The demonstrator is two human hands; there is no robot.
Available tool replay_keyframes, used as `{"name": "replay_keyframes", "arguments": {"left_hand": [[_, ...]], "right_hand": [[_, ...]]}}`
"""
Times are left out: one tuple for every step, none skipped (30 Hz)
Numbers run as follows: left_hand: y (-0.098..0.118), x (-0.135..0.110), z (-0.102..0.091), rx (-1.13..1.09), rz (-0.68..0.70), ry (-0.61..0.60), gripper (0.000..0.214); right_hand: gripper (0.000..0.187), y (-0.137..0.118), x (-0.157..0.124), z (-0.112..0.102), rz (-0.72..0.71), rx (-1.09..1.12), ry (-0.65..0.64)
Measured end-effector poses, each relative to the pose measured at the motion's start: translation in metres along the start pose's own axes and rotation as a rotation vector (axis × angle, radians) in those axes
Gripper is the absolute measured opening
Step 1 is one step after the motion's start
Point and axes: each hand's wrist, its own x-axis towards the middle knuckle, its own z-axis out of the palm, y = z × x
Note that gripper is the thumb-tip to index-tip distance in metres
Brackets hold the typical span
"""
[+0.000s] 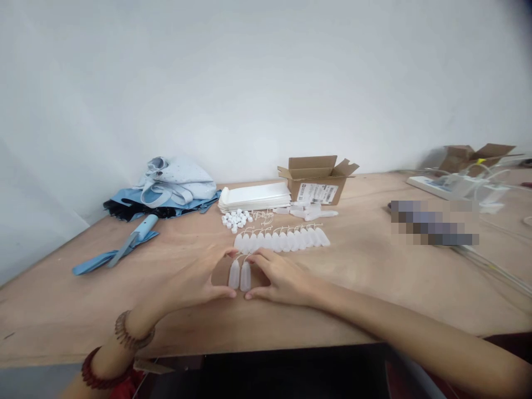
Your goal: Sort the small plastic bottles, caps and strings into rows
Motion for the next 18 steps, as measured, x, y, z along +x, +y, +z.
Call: {"name": "replay_keyframes", "arguments": {"left_hand": [[-0.001,-0.001,0.000,-0.016,-0.010,-0.020,0.072],[-0.002,-0.001,0.001,-0.029,-0.017,-0.040,0.071],[-0.003,-0.001,0.002,-0.043,-0.020,-0.057,0.068],[-0.003,-0.001,0.003,-0.057,-0.017,-0.071,0.066],[-0.003,0.000,0.004,-0.070,-0.010,-0.077,0.063],[-0.003,0.001,0.005,-0.079,0.000,-0.075,0.061],[-0.003,0.002,0.006,-0.086,0.010,-0.069,0.059],[-0.004,0.003,0.006,-0.087,0.019,-0.060,0.057],[-0.004,0.004,0.006,-0.086,0.025,-0.050,0.056],[-0.004,0.005,0.006,-0.082,0.029,-0.040,0.055],[-0.005,0.006,0.006,-0.081,0.032,-0.032,0.054],[-0.006,0.006,0.007,-0.082,0.033,-0.027,0.054],[-0.006,0.006,0.007,-0.085,0.034,-0.023,0.053],[-0.007,0.006,0.008,-0.088,0.035,-0.019,0.053],[-0.008,0.007,0.008,-0.091,0.036,-0.016,0.053],[-0.009,0.007,0.010,-0.095,0.035,-0.012,0.053],[-0.009,0.007,0.011,-0.102,0.036,-0.005,0.053],[-0.010,0.007,0.012,-0.110,0.039,0.001,0.053]], "right_hand": [[0.061,-0.002,0.000,-0.001,0.003,-0.003,-0.003],[0.060,-0.004,0.000,-0.001,0.003,-0.006,-0.004],[0.058,-0.005,0.000,-0.001,0.003,-0.009,-0.002],[0.057,-0.006,0.001,-0.001,0.002,-0.011,0.001],[0.055,-0.007,0.001,-0.001,0.001,-0.014,0.004],[0.054,-0.007,0.002,0.000,-0.002,-0.015,0.007],[0.054,-0.006,0.002,0.000,-0.004,-0.017,0.008],[0.053,-0.006,0.002,0.001,-0.004,-0.019,0.010],[0.053,-0.005,0.003,0.002,-0.006,-0.020,0.010],[0.053,-0.004,0.003,0.002,-0.007,-0.022,0.012],[0.052,-0.003,0.004,0.003,-0.007,-0.022,0.014],[0.052,-0.003,0.004,0.003,-0.006,-0.021,0.016],[0.052,-0.002,0.004,0.003,-0.005,-0.019,0.017],[0.051,-0.002,0.005,0.004,-0.005,-0.017,0.020],[0.051,-0.001,0.005,0.004,-0.006,-0.016,0.024],[0.051,-0.001,0.005,0.004,-0.010,-0.017,0.030],[0.050,-0.001,0.006,0.005,-0.017,-0.019,0.034],[0.050,-0.001,0.006,0.005,-0.024,-0.024,0.038]]}}
